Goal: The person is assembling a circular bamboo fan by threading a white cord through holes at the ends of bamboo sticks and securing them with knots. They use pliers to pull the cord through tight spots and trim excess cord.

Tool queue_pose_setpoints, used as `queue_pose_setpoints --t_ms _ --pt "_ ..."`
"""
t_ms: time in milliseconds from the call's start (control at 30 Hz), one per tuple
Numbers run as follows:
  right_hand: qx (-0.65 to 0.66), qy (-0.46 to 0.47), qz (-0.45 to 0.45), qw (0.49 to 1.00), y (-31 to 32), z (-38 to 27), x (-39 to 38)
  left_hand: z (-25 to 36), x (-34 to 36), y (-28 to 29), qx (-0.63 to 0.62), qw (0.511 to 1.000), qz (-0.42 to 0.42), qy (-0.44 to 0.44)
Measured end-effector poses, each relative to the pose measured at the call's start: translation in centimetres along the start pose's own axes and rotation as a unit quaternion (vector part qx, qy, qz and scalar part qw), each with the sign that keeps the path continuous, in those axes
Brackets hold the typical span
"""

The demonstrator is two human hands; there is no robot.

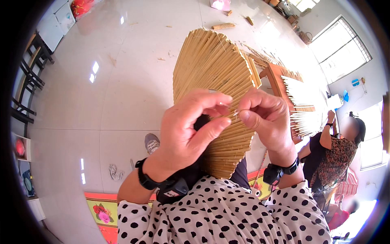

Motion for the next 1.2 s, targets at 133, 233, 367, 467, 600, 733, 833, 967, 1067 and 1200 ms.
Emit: queue_pose_setpoints --t_ms 133,233,367,467,600,733,833,967,1067,1200 --pt "-0.022 0.0 0.0 1.0 0.2 0.6 -0.5 0.0 0.6 -0.9 0.031 0.998 -0.034 -0.054" --pt "-0.103 0.02 0.011 0.994 0.4 0.5 -0.6 -0.5 0.5 -1.2 0.018 1.0 0.008 -0.002" --pt "-0.183 0.056 0.032 0.981 0.3 -0.1 -0.5 -1.2 0.8 -1.2 -0.04 0.998 0.035 0.018" --pt "-0.219 0.088 0.036 0.971 -0.2 -0.8 -0.3 -1.2 0.8 -1.2 -0.051 0.997 0.048 0.043" --pt "-0.267 0.124 0.044 0.955 -0.8 -1.2 -0.1 -1.3 0.7 -1.1 -0.032 0.997 0.055 0.034" --pt "-0.262 0.135 0.06 0.954 -0.5 -0.9 -0.1 -1.3 0.7 -1.2 0.017 0.997 0.072 0.011" --pt "-0.258 0.127 0.072 0.955 0.2 -0.8 -0.1 -1.5 0.7 -1.0 0.027 0.997 0.076 0.016" --pt "-0.256 0.122 0.095 0.954 0.9 -1.3 0.1 -1.8 0.6 -1.2 -0.043 0.996 0.06 0.051" --pt "-0.236 0.137 0.142 0.952 1.8 -1.5 0.0 -1.8 0.6 -1.9 -0.099 0.99 0.051 0.084" --pt "-0.21 0.16 0.155 0.952 2.6 -2.4 -0.1 -1.6 0.7 -2.6 -0.133 0.98 0.017 0.146"
Point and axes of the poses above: each hand's wrist, its own x-axis towards the middle knuckle, its own y-axis out of the back of the hand, z = x × y, the point moved 5 cm from there along x, towards the middle knuckle
